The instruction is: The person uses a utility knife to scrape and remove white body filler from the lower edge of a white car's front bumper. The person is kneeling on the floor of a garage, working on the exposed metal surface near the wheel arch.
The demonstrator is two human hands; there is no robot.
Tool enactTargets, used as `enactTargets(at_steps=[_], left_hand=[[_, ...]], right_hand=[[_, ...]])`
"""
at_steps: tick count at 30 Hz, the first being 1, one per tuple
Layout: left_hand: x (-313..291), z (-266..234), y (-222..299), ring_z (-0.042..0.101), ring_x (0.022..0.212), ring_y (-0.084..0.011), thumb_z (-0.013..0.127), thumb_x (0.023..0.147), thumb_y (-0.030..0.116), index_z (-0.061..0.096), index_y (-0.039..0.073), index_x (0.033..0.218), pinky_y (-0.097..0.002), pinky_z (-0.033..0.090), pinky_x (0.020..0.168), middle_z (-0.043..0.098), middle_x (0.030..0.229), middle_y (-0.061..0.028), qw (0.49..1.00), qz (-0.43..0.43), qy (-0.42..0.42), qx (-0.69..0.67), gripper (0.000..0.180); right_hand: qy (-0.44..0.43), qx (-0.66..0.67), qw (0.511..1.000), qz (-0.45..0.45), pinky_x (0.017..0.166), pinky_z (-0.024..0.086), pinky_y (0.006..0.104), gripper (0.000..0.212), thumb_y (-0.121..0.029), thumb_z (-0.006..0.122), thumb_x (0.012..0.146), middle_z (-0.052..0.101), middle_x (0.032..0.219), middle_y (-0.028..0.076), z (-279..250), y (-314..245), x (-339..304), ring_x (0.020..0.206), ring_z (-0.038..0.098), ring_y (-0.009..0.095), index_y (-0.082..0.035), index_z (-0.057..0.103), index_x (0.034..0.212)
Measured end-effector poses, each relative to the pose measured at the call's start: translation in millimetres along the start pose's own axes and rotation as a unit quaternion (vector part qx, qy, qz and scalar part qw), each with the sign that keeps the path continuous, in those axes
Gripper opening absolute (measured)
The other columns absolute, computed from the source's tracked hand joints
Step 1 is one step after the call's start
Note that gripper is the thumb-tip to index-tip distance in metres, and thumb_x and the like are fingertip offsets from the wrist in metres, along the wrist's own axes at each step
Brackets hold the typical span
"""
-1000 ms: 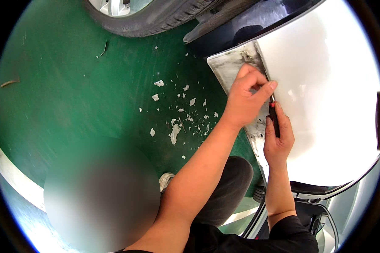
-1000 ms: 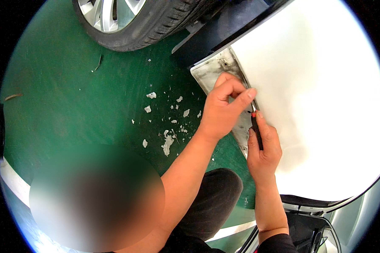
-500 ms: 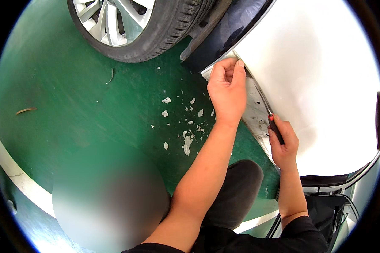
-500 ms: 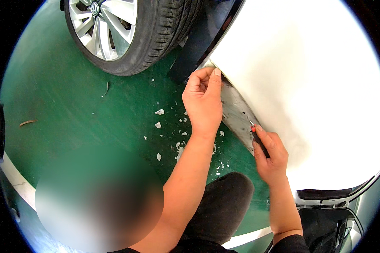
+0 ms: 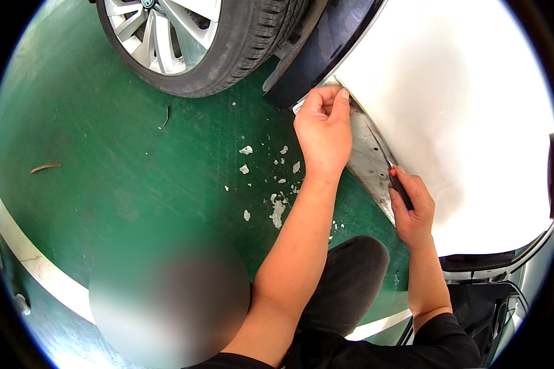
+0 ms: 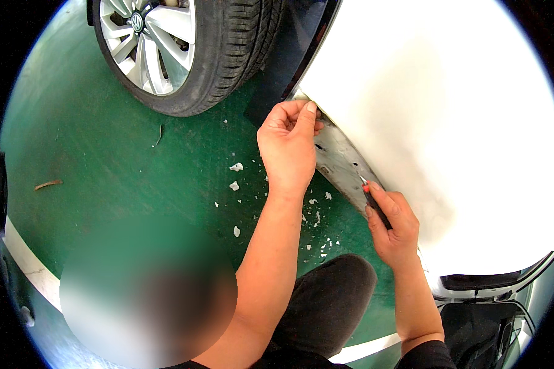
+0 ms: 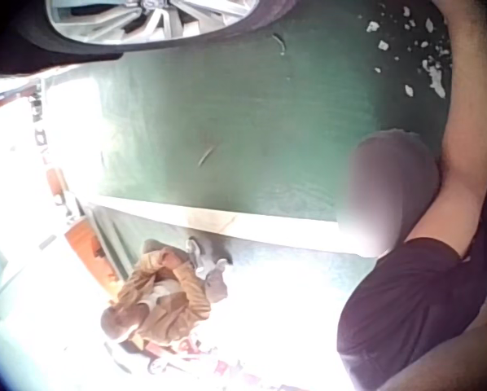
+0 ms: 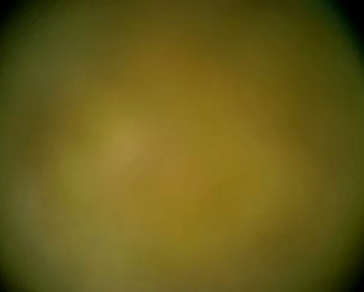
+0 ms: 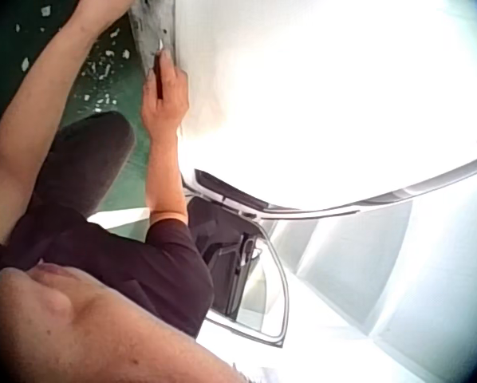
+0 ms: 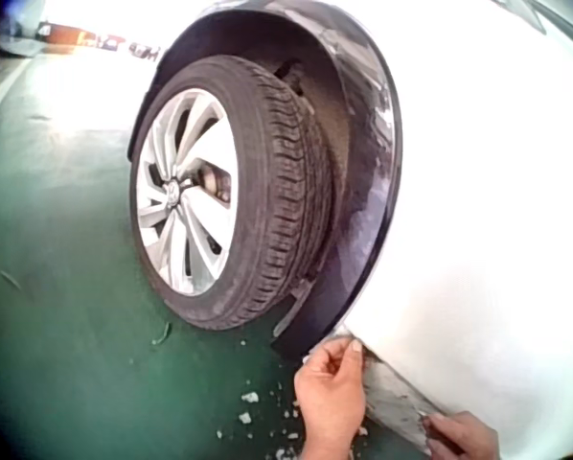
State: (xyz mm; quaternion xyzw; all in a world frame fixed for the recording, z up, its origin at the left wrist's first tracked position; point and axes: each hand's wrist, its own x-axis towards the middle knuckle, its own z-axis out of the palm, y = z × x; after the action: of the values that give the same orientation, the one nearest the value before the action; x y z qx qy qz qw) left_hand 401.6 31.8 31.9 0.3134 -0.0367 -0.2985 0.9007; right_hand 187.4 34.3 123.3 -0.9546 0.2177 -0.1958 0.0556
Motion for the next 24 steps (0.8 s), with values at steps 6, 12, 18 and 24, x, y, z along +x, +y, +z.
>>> enactTargets(at_steps=[6,12,18,24], left_hand=[[3.6,1.4,-2.8,0.064,0.074,-0.0077,0.071,0.106,0.01,0.068,-0.001,0.101,-0.0245,0.055,0.072,0.069,0.088,-0.0016,0.999,0.019,0.001,0.039,0.012],[7.1,6.5,-9.2,0.056,0.072,-0.0059,0.07,0.104,0.008,0.066,0.0,0.099,-0.0225,0.047,0.066,0.065,0.085,0.0004,0.999,0.033,0.006,0.004,0.011],[8.1,7.4,-12.8,0.052,0.073,-0.0044,0.069,0.103,0.006,0.066,0.001,0.099,-0.0221,0.044,0.066,0.062,0.085,0.0024,0.996,-0.004,-0.002,-0.094,0.008],[6.6,6.3,-12.3,0.052,0.075,-0.0036,0.07,0.103,0.007,0.066,0.002,0.098,-0.0212,0.043,0.068,0.062,0.087,0.0034,0.995,-0.007,0.007,-0.102,0.008]], right_hand=[[-0.002,-0.003,1.0,0.004,0.076,0.055,0.032,0.05,0.008,0.074,0.093,0.074,0.106,0.014,3.1,0.1,2.2,0.085,0.069,0.023,-0.006,0.071,0.14],[-0.002,-0.004,1.0,0.016,0.073,0.053,0.0313,0.05,0.008,0.074,0.093,0.071,0.1,0.011,3.7,-6.0,16.6,0.082,0.067,0.02,-0.007,0.071,0.141],[-0.011,-0.041,0.999,0.033,0.075,0.054,0.0308,0.049,0.005,0.073,0.095,0.071,0.1,0.01,6.9,-24.7,47.0,0.082,0.066,0.02,-0.009,0.071,0.142],[-0.027,-0.042,0.998,0.046,0.08,0.055,0.0303,0.049,0.004,0.071,0.097,0.072,0.102,0.01,11.7,-33.9,61.3,0.085,0.067,0.019,-0.01,0.071,0.143]])
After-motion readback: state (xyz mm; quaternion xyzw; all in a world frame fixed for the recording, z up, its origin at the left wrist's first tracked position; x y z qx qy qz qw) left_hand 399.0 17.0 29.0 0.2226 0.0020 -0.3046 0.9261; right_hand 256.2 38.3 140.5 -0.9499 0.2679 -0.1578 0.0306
